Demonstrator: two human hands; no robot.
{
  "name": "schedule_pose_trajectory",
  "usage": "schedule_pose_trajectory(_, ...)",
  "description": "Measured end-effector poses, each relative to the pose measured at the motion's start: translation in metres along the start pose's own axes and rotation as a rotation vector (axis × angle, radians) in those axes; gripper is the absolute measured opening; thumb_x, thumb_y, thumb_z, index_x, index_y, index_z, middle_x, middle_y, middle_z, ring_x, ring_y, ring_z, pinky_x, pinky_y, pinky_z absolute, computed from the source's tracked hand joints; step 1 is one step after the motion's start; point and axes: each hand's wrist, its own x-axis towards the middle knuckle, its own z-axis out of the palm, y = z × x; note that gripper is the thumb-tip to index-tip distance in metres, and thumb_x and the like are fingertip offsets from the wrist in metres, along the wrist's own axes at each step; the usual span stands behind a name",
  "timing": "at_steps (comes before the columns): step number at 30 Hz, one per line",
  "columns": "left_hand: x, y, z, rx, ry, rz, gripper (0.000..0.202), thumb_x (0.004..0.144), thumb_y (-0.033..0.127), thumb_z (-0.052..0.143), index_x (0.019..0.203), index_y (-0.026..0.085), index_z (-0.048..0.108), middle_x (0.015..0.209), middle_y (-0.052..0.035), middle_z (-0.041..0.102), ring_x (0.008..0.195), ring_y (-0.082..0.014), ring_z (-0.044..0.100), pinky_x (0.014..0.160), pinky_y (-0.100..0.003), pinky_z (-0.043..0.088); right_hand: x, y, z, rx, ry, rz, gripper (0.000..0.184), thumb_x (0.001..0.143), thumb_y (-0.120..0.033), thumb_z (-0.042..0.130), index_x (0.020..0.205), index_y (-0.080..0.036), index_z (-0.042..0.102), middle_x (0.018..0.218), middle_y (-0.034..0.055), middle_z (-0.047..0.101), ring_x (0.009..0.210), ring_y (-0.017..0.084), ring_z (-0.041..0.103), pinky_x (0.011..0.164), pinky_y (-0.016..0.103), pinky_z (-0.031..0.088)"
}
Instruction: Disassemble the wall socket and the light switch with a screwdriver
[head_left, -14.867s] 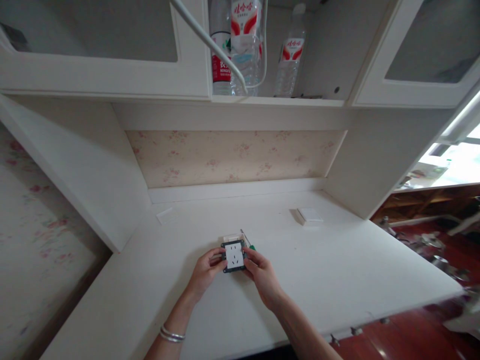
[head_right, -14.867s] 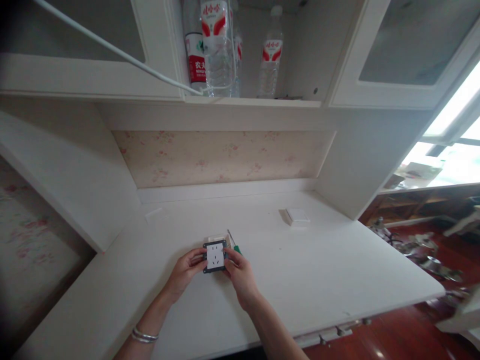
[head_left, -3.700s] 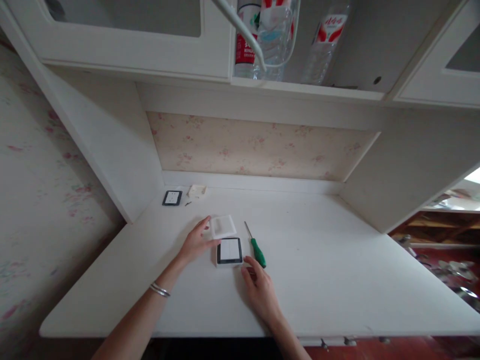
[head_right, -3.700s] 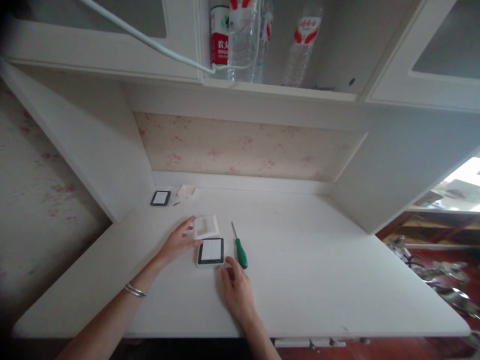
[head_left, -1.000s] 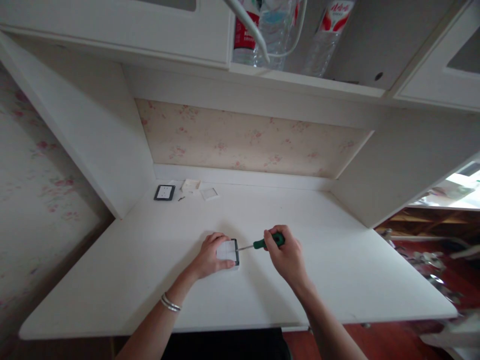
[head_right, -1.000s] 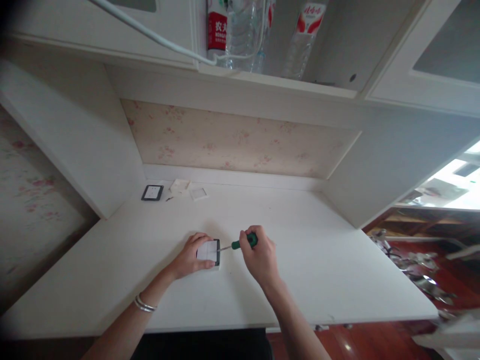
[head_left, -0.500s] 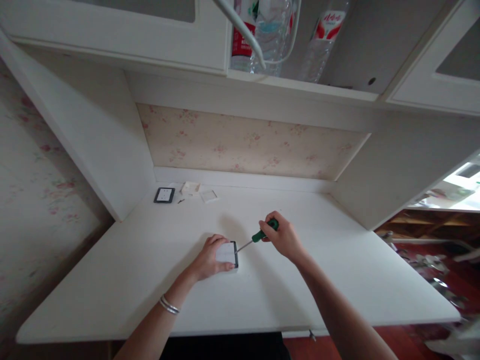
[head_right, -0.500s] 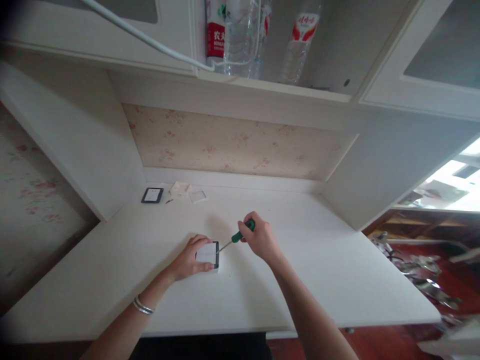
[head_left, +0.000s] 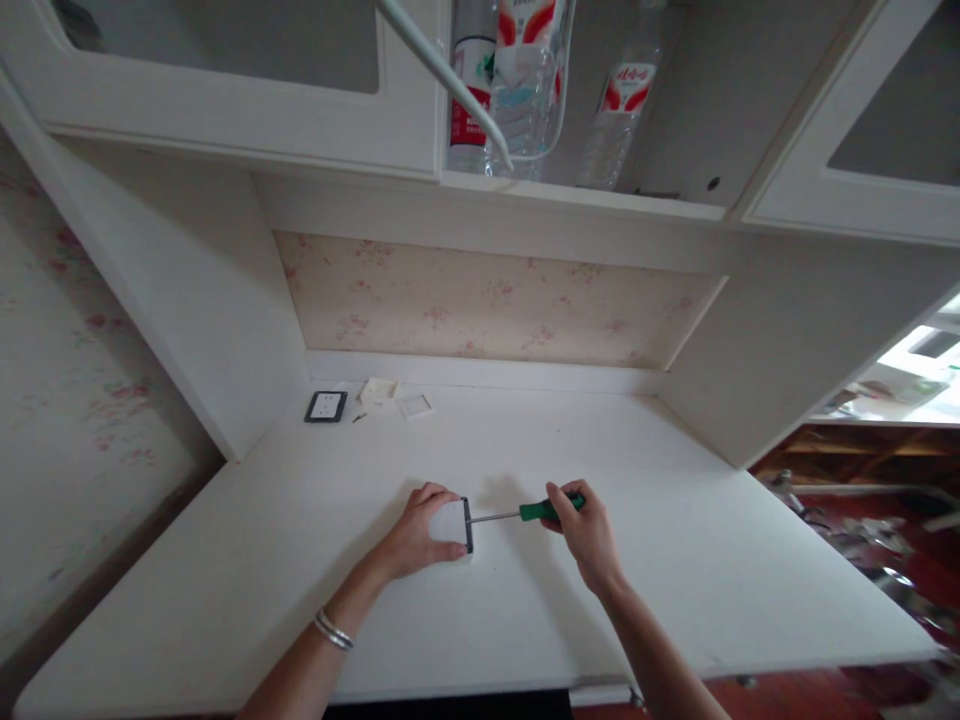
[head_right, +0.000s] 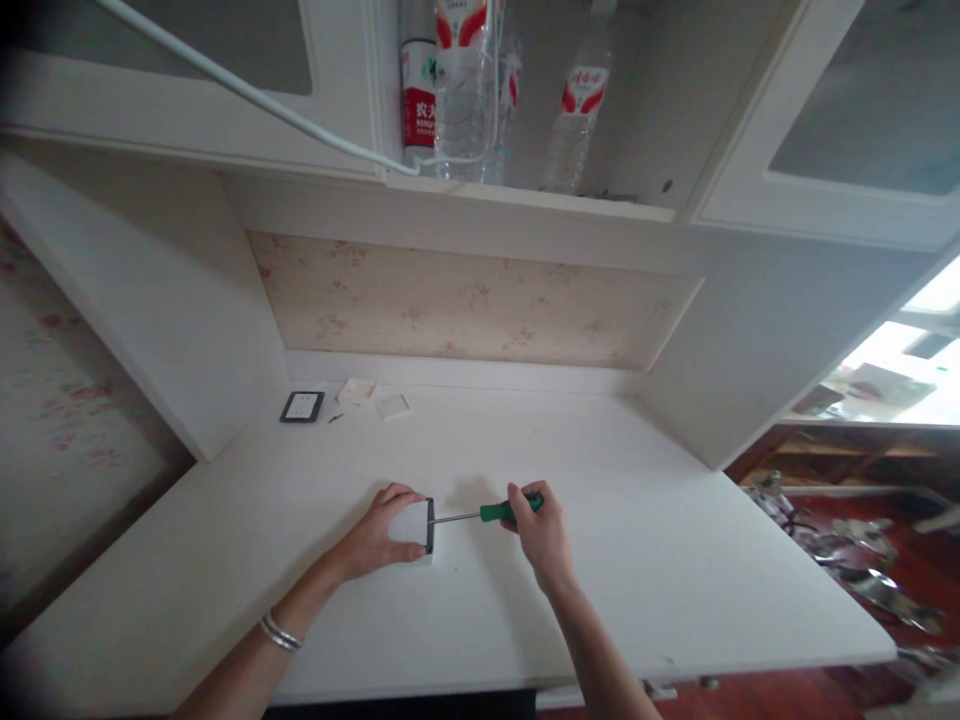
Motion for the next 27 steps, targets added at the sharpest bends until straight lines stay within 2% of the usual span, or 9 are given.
schedule_pose_trajectory(2, 0.000, 0.001, 0.000, 0.007, -0.002, 0.004, 0.067, 0.061, 0.048, 0.075, 0.120, 0.024, 0.054, 0.118, -0.0070, 0.048, 0.112, -0.0268, 0.044, 0.101, -0.041, 0.034, -0.008, -0.022, 0.006, -0.217, -0.038, -0.147, 0.034, 0.075, -0.053, 0.059, 0.073, -0.020, 0.052, 0.057, -0.0001, 0.057, 0.055, 0.016, 0.058, 0.051, 0.027, 0.049)
schedule_pose_trajectory(5, 0.001, 0.001, 0.000, 0.027, 0.004, 0.014, 0.066, 0.061, 0.047, 0.075, 0.119, 0.024, 0.053, 0.118, -0.0071, 0.049, 0.111, -0.0267, 0.044, 0.100, -0.041, 0.035, -0.022, -0.059, 0.023, -0.632, -0.111, -0.510, 0.028, 0.083, -0.048, 0.050, 0.076, -0.021, 0.053, 0.061, 0.0025, 0.062, 0.055, 0.015, 0.056, 0.055, 0.025, 0.043)
schedule_pose_trajectory(8, 0.001, 0.000, 0.001, 0.036, 0.013, 0.018, 0.064, 0.062, 0.046, 0.074, 0.119, 0.024, 0.053, 0.118, -0.0072, 0.049, 0.111, -0.0268, 0.044, 0.099, -0.041, 0.035, -0.025, -0.077, 0.037, -0.793, -0.115, -0.646, 0.026, 0.086, -0.045, 0.045, 0.077, -0.022, 0.053, 0.064, 0.0035, 0.064, 0.056, 0.015, 0.058, 0.055, 0.024, 0.039)
schedule_pose_trajectory(10, 0.000, -0.001, 0.002, 0.031, 0.015, 0.025, 0.065, 0.062, 0.046, 0.074, 0.119, 0.023, 0.052, 0.118, -0.0074, 0.049, 0.110, -0.0268, 0.044, 0.098, -0.041, 0.035, -0.019, -0.073, 0.038, -0.779, -0.037, -0.579, 0.028, 0.084, -0.048, 0.047, 0.075, -0.022, 0.053, 0.058, 0.0026, 0.064, 0.053, 0.016, 0.059, 0.052, 0.024, 0.038)
schedule_pose_trajectory(12, 0.000, -0.001, 0.002, 0.023, 0.015, 0.030, 0.065, 0.062, 0.046, 0.075, 0.119, 0.023, 0.052, 0.118, -0.0075, 0.049, 0.110, -0.0266, 0.044, 0.099, -0.041, 0.035, -0.010, -0.060, 0.032, -0.688, 0.038, -0.434, 0.031, 0.080, -0.052, 0.051, 0.072, -0.022, 0.053, 0.052, 0.0012, 0.062, 0.048, 0.016, 0.059, 0.050, 0.024, 0.039)
schedule_pose_trajectory(15, 0.000, -0.002, 0.003, 0.005, 0.014, 0.021, 0.066, 0.062, 0.047, 0.075, 0.118, 0.022, 0.053, 0.119, -0.0074, 0.048, 0.112, -0.0261, 0.044, 0.100, -0.040, 0.034, 0.003, -0.034, 0.016, -0.502, 0.055, -0.211, 0.035, 0.075, -0.056, 0.055, 0.068, -0.022, 0.053, 0.047, 0.0003, 0.061, 0.043, 0.017, 0.060, 0.047, 0.024, 0.043)
schedule_pose_trajectory(18, 0.001, -0.003, 0.002, -0.014, -0.005, 0.013, 0.067, 0.062, 0.050, 0.074, 0.119, 0.022, 0.052, 0.118, -0.0074, 0.048, 0.113, -0.0261, 0.044, 0.101, -0.041, 0.034, 0.008, -0.010, 0.006, -0.341, 0.089, -0.066, 0.038, 0.069, -0.058, 0.061, 0.068, -0.021, 0.054, 0.048, 0.0010, 0.062, 0.043, 0.019, 0.062, 0.044, 0.026, 0.046)
schedule_pose_trajectory(22, 0.001, -0.003, 0.002, -0.021, -0.013, 0.030, 0.068, 0.062, 0.052, 0.073, 0.120, 0.022, 0.052, 0.118, -0.0077, 0.048, 0.113, -0.0265, 0.044, 0.101, -0.041, 0.034, 0.008, 0.012, 0.004, -0.145, 0.133, 0.065, 0.042, 0.063, -0.058, 0.067, 0.067, -0.019, 0.053, 0.047, 0.0002, 0.059, 0.045, 0.021, 0.063, 0.039, 0.027, 0.049)
schedule_pose_trajectory(27, 0.001, -0.006, 0.003, -0.014, -0.001, 0.055, 0.069, 0.062, 0.053, 0.073, 0.119, 0.021, 0.052, 0.118, -0.0083, 0.048, 0.112, -0.0260, 0.045, 0.100, -0.040, 0.035, 0.007, 0.030, 0.004, 0.036, 0.158, 0.140, 0.044, 0.058, -0.056, 0.072, 0.064, -0.017, 0.052, 0.045, -0.0027, 0.054, 0.044, 0.018, 0.061, 0.041, 0.030, 0.054)
